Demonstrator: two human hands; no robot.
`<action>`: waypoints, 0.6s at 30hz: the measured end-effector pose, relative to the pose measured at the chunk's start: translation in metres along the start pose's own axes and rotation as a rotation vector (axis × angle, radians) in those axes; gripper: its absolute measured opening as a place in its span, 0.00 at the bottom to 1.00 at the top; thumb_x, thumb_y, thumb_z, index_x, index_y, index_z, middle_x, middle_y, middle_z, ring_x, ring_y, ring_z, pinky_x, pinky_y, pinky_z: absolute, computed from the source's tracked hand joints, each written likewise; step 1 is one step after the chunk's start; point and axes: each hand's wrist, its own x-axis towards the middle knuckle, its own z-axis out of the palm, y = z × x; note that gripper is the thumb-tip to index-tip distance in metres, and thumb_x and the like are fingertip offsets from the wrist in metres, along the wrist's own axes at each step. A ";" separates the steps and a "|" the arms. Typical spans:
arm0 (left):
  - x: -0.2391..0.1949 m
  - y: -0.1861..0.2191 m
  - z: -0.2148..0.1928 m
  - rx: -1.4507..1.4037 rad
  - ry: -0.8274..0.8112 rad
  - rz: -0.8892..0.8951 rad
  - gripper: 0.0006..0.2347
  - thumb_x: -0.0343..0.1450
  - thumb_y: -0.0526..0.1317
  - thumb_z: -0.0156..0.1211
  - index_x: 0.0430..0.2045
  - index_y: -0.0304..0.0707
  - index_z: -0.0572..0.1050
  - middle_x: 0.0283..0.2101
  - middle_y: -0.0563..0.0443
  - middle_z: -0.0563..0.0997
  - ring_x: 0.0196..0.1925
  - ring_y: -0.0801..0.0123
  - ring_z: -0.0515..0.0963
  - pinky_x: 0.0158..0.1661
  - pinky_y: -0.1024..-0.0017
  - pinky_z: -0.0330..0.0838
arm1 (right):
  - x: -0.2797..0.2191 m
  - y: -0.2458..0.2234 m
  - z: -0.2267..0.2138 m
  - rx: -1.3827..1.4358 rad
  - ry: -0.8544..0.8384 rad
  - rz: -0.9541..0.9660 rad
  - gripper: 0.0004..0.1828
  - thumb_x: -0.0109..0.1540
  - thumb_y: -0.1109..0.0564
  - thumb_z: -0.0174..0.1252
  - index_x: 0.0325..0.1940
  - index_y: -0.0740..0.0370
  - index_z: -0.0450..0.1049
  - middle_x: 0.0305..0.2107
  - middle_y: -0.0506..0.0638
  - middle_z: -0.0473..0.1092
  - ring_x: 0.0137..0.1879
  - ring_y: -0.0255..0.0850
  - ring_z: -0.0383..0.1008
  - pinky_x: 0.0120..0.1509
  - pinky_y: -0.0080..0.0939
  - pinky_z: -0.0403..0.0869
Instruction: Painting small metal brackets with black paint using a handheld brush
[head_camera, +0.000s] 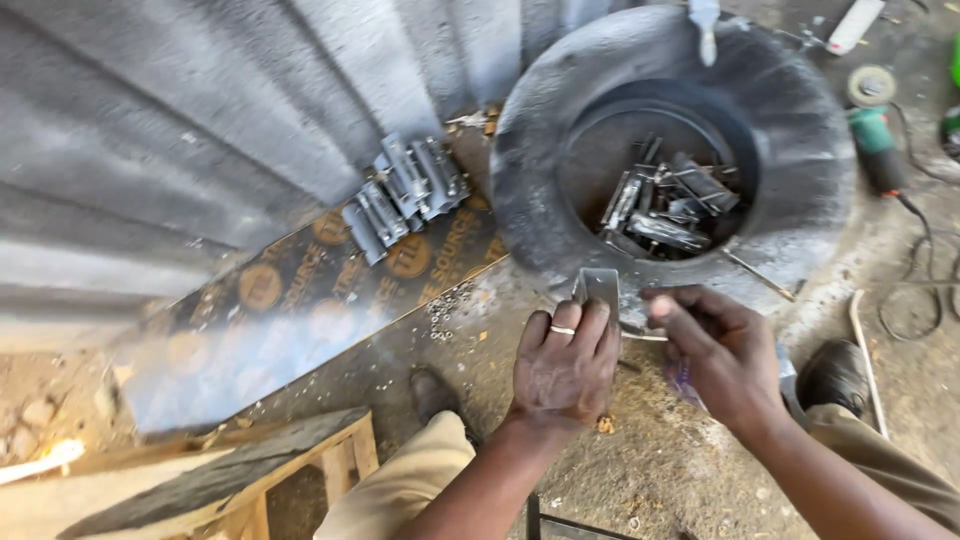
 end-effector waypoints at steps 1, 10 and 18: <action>-0.007 -0.006 -0.010 0.020 -0.028 0.004 0.09 0.74 0.37 0.52 0.24 0.39 0.76 0.35 0.47 0.71 0.40 0.54 0.72 0.34 0.63 0.64 | 0.002 0.001 0.001 -0.055 -0.002 -0.047 0.11 0.66 0.60 0.62 0.35 0.73 0.77 0.14 0.58 0.63 0.17 0.38 0.61 0.15 0.37 0.65; -0.051 -0.075 -0.118 -0.046 -0.105 -0.024 0.07 0.72 0.35 0.56 0.25 0.40 0.80 0.27 0.53 0.71 0.33 0.60 0.73 0.32 0.66 0.67 | 0.032 0.112 0.060 -0.391 -0.109 0.066 0.10 0.66 0.57 0.61 0.36 0.66 0.82 0.20 0.58 0.70 0.28 0.44 0.65 0.35 0.44 0.66; -0.060 -0.115 -0.116 -0.003 0.000 -0.063 0.08 0.70 0.33 0.62 0.19 0.47 0.78 0.21 0.57 0.66 0.22 0.68 0.68 0.24 0.72 0.61 | 0.132 0.321 0.159 -0.720 -0.370 0.083 0.09 0.59 0.48 0.66 0.40 0.52 0.81 0.21 0.49 0.78 0.32 0.46 0.81 0.42 0.48 0.75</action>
